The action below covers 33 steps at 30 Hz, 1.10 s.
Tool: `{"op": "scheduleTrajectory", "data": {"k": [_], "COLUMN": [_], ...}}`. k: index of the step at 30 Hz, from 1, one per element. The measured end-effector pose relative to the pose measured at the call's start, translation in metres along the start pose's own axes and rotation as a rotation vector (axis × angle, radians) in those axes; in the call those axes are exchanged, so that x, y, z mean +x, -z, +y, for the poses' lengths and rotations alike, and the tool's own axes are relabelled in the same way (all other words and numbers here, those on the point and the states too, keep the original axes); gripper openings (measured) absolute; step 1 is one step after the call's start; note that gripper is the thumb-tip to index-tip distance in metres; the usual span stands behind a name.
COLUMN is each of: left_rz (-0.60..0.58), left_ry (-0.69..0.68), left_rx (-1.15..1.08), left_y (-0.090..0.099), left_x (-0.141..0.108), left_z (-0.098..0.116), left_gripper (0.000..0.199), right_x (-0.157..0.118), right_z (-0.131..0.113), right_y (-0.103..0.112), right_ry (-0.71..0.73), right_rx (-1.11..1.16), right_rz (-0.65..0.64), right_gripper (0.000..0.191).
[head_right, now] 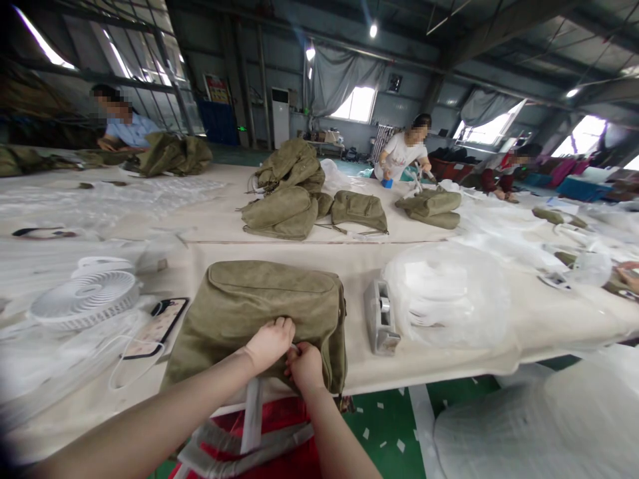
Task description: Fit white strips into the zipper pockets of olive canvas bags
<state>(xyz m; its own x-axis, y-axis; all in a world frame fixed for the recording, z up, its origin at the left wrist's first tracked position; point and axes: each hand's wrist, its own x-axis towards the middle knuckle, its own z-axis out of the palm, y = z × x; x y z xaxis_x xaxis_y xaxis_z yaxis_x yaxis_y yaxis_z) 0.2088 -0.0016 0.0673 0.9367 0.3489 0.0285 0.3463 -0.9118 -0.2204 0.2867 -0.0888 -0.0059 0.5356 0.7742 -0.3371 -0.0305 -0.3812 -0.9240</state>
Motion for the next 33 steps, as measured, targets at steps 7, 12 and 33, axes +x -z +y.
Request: {"op": "scheduleTrajectory", "data": {"k": [7, 12, 33], "left_rz": [0.038, 0.086, 0.601], "left_ry": [-0.010, -0.006, -0.045], "left_rx": [-0.124, -0.206, -0.002], "left_y": [-0.011, -0.007, -0.063], "left_x": [-0.004, -0.010, 0.007], "left_z": [-0.007, -0.007, 0.006], "left_gripper": [0.009, 0.006, 0.027], "right_x": [0.004, 0.010, -0.003], "right_z": [0.005, 0.000, 0.017], "right_y": [0.006, -0.005, 0.016], "right_ry": [0.080, 0.052, 0.053], "right_rx": [0.210, 0.061, -0.001], "right_rz": [-0.092, 0.130, 0.003], "right_gripper": [0.029, 0.026, 0.017]}}
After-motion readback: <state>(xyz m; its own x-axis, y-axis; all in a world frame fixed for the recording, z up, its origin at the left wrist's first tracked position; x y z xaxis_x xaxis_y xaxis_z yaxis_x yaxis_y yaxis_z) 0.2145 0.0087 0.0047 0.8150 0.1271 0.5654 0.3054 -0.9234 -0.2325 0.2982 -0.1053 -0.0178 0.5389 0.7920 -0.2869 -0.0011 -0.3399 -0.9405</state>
